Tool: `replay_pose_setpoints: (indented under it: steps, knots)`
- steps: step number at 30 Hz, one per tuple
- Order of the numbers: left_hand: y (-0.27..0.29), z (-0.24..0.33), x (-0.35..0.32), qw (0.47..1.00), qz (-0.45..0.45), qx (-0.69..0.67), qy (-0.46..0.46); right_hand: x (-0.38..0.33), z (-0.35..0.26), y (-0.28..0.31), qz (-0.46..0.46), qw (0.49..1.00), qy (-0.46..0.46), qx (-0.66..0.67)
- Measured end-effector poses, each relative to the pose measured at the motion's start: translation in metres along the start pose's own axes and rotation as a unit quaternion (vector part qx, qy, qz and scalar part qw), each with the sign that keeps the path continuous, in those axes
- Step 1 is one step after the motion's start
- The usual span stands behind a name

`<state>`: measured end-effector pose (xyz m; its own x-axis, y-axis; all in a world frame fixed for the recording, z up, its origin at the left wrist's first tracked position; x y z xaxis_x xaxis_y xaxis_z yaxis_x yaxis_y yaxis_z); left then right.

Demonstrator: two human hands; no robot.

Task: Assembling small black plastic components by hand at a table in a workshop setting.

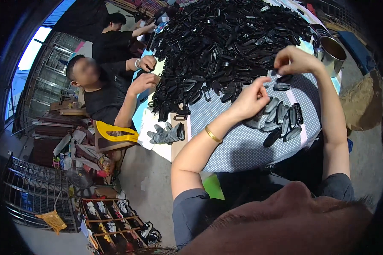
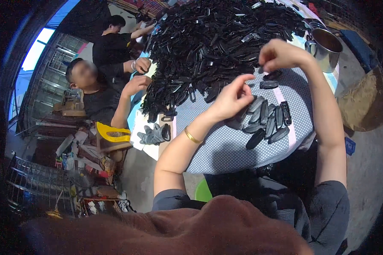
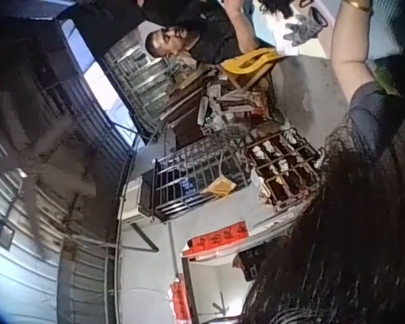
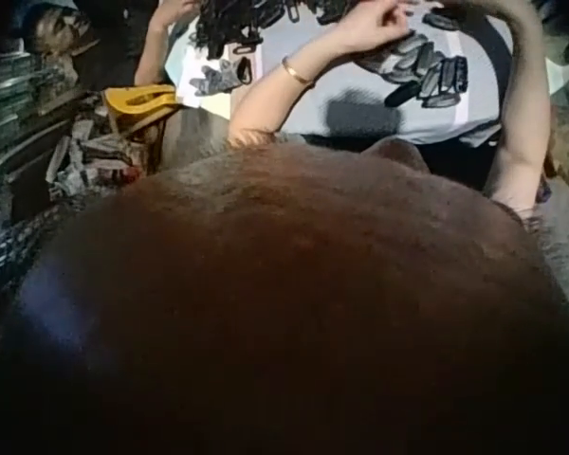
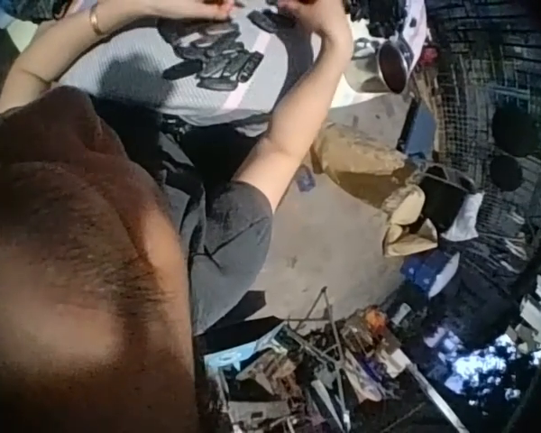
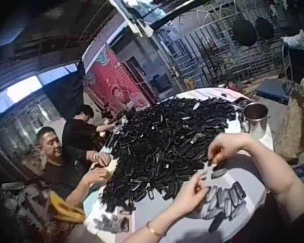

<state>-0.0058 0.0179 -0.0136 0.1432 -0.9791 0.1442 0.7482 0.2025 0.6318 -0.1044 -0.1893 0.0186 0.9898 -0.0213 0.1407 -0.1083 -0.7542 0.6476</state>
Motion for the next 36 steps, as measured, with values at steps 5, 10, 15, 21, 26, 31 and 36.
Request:
replay_pose_setpoints:
  steps: [5,10,15,21,26,31,36]
  knots:
    - [0.006,0.003,0.003,0.996,-0.048,-0.070,0.033,0.000,-0.007,-0.018,-0.067,0.981,-0.108,-0.146]
    - [0.028,-0.011,0.011,0.914,0.203,0.330,-0.117,0.011,-0.019,-0.024,0.059,0.998,-0.018,0.027]
    - [0.018,-0.013,0.014,0.878,0.175,0.434,-0.104,0.023,-0.022,-0.040,0.163,0.957,0.005,0.240]
    - [0.011,-0.013,0.015,0.882,0.227,0.385,-0.150,0.031,-0.020,-0.057,0.234,0.897,0.039,0.374]
    - [0.024,-0.002,0.019,0.955,0.289,-0.055,0.034,0.029,-0.025,-0.062,0.249,0.911,0.067,0.323]
    - [0.025,-0.027,0.021,0.932,0.279,-0.226,-0.046,0.030,-0.029,-0.068,0.271,0.938,0.111,0.184]
    - [0.025,-0.023,0.020,0.928,0.258,-0.268,-0.037,0.028,-0.026,-0.067,0.281,0.938,0.130,0.158]
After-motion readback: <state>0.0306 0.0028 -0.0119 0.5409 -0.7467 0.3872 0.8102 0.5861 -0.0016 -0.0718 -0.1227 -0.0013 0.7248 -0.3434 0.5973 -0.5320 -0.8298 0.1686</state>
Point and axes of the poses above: each hand's wrist, its own x-axis towards the middle knuckle, its own y-axis out of the back of the hand, z = x × y, the point moved 1 cm from there along x, towards the middle knuckle, and after that the axes turned 7 degrees about x, right-handed, at the moved point
